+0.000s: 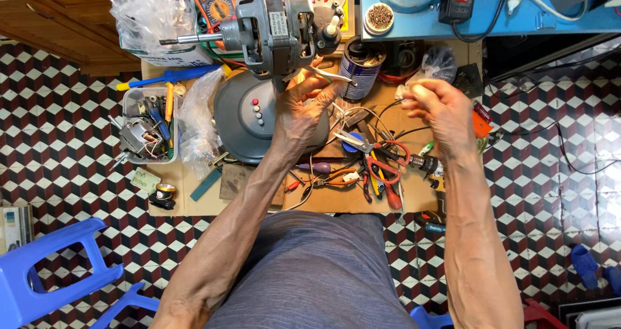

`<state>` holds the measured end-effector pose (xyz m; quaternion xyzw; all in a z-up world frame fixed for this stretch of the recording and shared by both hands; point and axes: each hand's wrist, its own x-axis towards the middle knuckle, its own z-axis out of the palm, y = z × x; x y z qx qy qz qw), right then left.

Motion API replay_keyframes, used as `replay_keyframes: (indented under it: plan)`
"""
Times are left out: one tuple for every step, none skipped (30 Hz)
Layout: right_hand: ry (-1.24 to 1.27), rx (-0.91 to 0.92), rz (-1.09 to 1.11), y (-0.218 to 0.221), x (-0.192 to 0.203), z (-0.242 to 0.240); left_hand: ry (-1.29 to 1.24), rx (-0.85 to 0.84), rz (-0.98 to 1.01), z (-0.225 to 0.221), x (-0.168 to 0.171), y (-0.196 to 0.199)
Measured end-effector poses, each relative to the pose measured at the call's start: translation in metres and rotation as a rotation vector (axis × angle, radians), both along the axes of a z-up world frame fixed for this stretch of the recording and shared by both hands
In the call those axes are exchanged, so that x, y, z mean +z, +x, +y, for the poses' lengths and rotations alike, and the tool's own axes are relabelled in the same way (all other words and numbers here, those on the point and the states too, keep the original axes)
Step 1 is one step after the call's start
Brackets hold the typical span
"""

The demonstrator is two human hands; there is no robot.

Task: The person works on a disassembled electric fan motor, stripping and twisting wires, and using a multimeter to test connections. They handle various tools and components on a cluttered workbench.

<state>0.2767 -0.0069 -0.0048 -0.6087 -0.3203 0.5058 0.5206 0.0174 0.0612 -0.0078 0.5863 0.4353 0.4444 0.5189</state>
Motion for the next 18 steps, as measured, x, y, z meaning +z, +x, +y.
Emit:
replay_keyframes:
  plan:
    - [-0.015, -0.03, -0.003, 0.007, -0.007, -0.008, 0.036, -0.001, 0.028, -0.001, -0.001, -0.001]
    - [-0.03, -0.061, -0.007, 0.012, -0.014, -0.016, 0.076, -0.003, 0.035, -0.002, -0.002, -0.001]
    - [-0.044, -0.09, -0.011, 0.016, -0.022, -0.023, 0.116, -0.004, 0.041, -0.002, -0.001, -0.002]
    - [-0.069, -0.108, 0.0, 0.019, -0.031, -0.031, 0.157, -0.006, 0.046, -0.002, 0.0, -0.003]
    - [-0.095, -0.126, 0.011, 0.021, -0.041, -0.039, 0.177, -0.007, 0.063, -0.002, 0.002, -0.003]
    - [-0.121, -0.145, 0.021, 0.021, -0.052, -0.048, 0.196, -0.007, 0.079, -0.001, 0.006, -0.004]
    - [-0.152, -0.151, 0.011, 0.02, -0.064, -0.057, 0.216, -0.008, 0.096, -0.002, 0.009, -0.004]
    - [-0.184, -0.158, 0.001, 0.019, -0.076, -0.067, 0.148, -0.024, 0.082, -0.002, 0.013, -0.005]
    - [-0.214, -0.165, -0.01, 0.018, -0.088, -0.076, 0.08, -0.041, 0.068, -0.003, 0.018, -0.006]
    - [-0.269, -0.174, -0.024, 0.015, -0.1, -0.086, 0.013, -0.058, 0.054, -0.004, 0.022, -0.005]
    - [-0.322, -0.185, -0.037, 0.012, -0.112, -0.096, -0.078, -0.044, 0.104, -0.006, 0.027, -0.005]
    - [-0.375, -0.196, -0.05, 0.009, -0.124, -0.105, -0.169, -0.031, 0.155, -0.009, 0.031, -0.004]
    - [-0.403, -0.195, -0.062, 0.002, -0.137, -0.113, -0.261, -0.02, 0.209, -0.012, 0.035, -0.003]
    - [-0.43, -0.194, -0.074, -0.006, -0.151, -0.12, -0.324, -0.027, 0.096, -0.013, 0.038, -0.001]
    - [-0.46, -0.192, -0.085, -0.01, -0.161, -0.129, -0.389, -0.032, -0.017, -0.015, 0.04, 0.001]
    - [-0.537, -0.183, -0.139, -0.015, -0.171, -0.139, -0.455, -0.036, -0.129, -0.016, 0.041, 0.002]
    - [-0.614, -0.171, -0.193, -0.023, -0.182, -0.146, -0.446, -0.049, -0.175, -0.016, 0.042, 0.003]
    - [-0.691, -0.158, -0.246, -0.027, -0.19, -0.154, -0.438, -0.062, -0.222, -0.014, 0.043, 0.004]
